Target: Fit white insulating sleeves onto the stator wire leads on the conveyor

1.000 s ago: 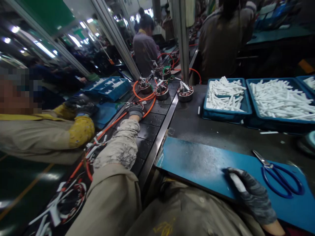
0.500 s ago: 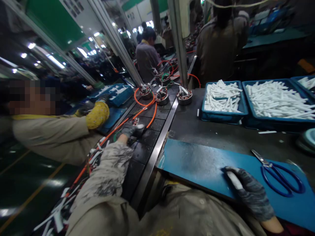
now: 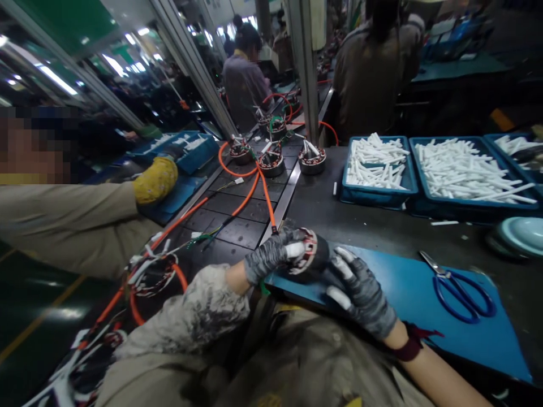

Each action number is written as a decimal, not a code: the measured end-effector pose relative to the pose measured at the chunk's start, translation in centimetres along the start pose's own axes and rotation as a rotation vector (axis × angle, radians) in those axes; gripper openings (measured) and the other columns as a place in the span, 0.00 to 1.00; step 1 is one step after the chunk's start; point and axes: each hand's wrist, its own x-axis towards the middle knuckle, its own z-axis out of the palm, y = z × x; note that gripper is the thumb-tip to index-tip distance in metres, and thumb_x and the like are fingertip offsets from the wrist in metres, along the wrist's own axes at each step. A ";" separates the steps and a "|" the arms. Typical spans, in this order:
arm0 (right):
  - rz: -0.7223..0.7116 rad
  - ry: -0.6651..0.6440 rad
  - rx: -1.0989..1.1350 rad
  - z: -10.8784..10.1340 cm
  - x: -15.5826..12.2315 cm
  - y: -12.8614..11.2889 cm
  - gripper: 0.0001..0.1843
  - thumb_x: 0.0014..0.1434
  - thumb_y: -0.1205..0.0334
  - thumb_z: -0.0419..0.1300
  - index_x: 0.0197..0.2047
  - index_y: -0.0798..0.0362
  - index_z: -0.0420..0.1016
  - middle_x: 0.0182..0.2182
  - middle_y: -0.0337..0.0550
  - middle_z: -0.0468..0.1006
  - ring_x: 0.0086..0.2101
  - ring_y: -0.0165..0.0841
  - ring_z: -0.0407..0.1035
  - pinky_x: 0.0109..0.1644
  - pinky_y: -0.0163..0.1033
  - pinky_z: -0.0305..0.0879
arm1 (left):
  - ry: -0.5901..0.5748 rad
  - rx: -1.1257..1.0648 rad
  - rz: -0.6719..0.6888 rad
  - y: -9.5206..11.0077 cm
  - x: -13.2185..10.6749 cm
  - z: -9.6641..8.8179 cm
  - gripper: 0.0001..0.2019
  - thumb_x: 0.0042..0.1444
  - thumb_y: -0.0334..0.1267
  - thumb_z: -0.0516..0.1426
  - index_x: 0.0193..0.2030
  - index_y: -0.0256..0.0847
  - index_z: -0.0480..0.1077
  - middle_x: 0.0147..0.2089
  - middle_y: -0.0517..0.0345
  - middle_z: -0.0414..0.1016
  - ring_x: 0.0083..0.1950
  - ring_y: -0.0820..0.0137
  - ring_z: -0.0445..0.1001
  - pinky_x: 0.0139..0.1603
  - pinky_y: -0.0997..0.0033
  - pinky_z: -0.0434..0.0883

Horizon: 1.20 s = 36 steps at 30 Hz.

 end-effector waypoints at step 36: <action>0.398 -0.617 0.833 -8.6 4.0 6.4 0.25 0.63 0.47 0.66 0.63 0.35 0.78 0.62 0.41 0.79 0.62 0.46 0.71 0.69 0.54 0.64 | -0.190 0.942 0.252 1.8 2.5 6.8 0.17 0.70 0.45 0.55 0.59 0.41 0.77 0.50 0.48 0.83 0.52 0.57 0.80 0.57 0.55 0.72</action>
